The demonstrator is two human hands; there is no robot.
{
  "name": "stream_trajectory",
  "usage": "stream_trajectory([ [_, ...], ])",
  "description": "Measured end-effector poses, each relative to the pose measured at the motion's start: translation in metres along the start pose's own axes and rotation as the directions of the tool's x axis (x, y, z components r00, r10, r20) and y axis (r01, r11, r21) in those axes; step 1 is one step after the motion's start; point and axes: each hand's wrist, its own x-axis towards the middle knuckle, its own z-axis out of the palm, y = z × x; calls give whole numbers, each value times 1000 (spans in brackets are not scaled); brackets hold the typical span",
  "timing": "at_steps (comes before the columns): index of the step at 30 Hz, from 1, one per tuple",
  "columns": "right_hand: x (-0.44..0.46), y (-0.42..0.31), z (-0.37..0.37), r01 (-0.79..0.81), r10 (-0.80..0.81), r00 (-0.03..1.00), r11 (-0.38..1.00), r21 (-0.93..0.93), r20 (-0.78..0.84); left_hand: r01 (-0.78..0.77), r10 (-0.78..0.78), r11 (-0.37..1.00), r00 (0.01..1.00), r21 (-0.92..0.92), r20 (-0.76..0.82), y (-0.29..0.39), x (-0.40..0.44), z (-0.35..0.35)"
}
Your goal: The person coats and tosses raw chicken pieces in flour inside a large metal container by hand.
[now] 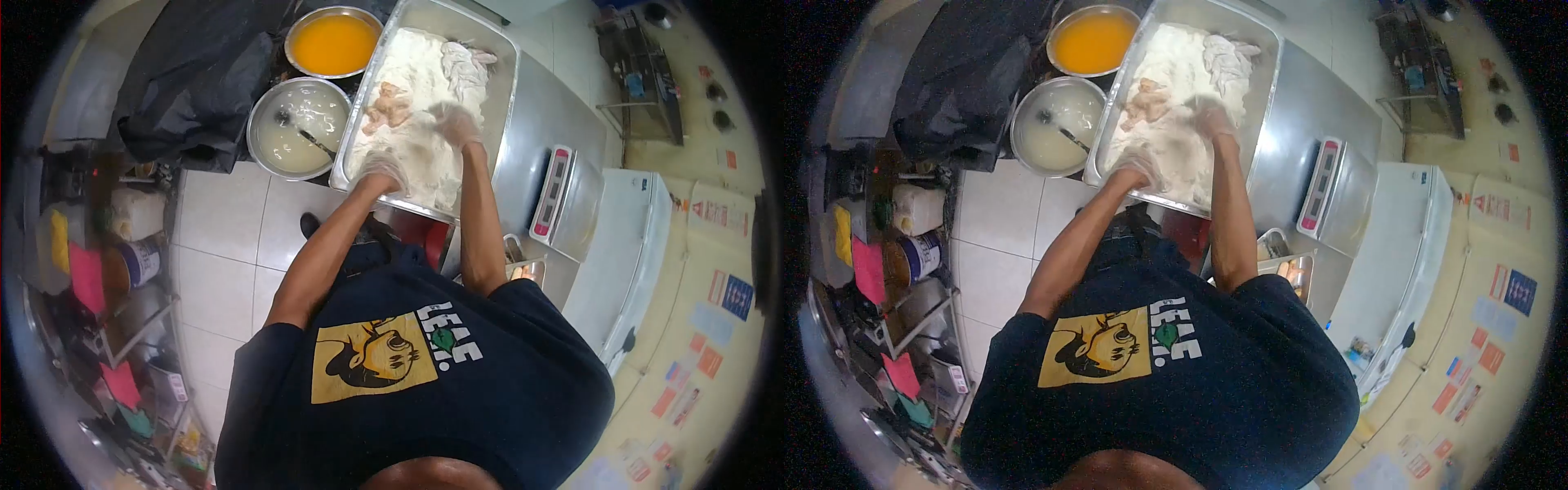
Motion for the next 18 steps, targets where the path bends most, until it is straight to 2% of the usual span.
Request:
stream_trajectory([
  [1, -8, 4, 1, -16, 98, 963, 950, -311, 251, 7, -9, 999, 998, 36, 63, -7, 8, 6],
  [2, -23, 7, 8, -32, 108, 964, 954, -299, 243, -5, 2, 999, 997, 49, 74, -5, 7, 1],
  [3, -47, -11, 7, -28, 138, 928, 952, -305, 346, 77, -65, 993, 989, -91, 131, 3, -3, -23],
  [4, -60, -20, 5, -20, 164, 881, 950, -311, 444, 116, -91, 981, 982, -153, 166, 5, -4, -30],
  [5, -60, -6, 17, -34, 170, 883, 953, -302, 438, 159, -116, 964, 973, -211, 201, 8, -6, -37],
  [6, -59, 16, 39, -47, 145, 868, 976, -213, 475, 199, -139, 916, 972, -348, 191, 9, -3, -34],
  [7, -63, 23, 47, -63, 116, 854, 991, -122, 507, 214, -147, 887, 971, -408, 190, 6, 3, -26],
  [8, -67, 32, 51, -74, 122, 857, 991, -113, 500, 228, -155, 855, 970, -467, 189, 4, 8, -18],
  [10, -77, 36, 47, -190, 81, 877, 964, 188, 473, 28, -30, 909, 1000, -415, 4, -1, 21, 6],
  [11, -76, 57, 57, -196, 86, 881, 961, 194, 466, 21, -21, 913, 1000, -408, 7, -3, 22, 9],
  [12, -68, 97, 81, -71, 42, 890, 996, 46, 453, 1, 10, 852, 1000, -523, 20, -3, 15, -2],
  [13, -68, 108, 86, -13, 24, 895, 1000, -27, 445, -14, 43, 777, 999, -630, 30, -1, 11, -8],
  [14, -68, 117, 90, 44, 5, 899, 994, -102, 438, -20, 53, 783, 998, -622, 34, 3, 9, -7],
  [16, -81, 93, 63, 94, -31, 944, 980, -178, 329, -219, 16, 604, 965, -766, -263, 10, 9, -4],
  [17, -88, 75, 46, 103, -41, 956, 973, -204, 290, -223, 30, 608, 965, -762, -259, 13, 10, -5],
  [18, -95, 41, 25, -47, 81, 978, 983, -180, 190, -175, 29, 738, 973, -652, -229, 16, 12, -8],
])
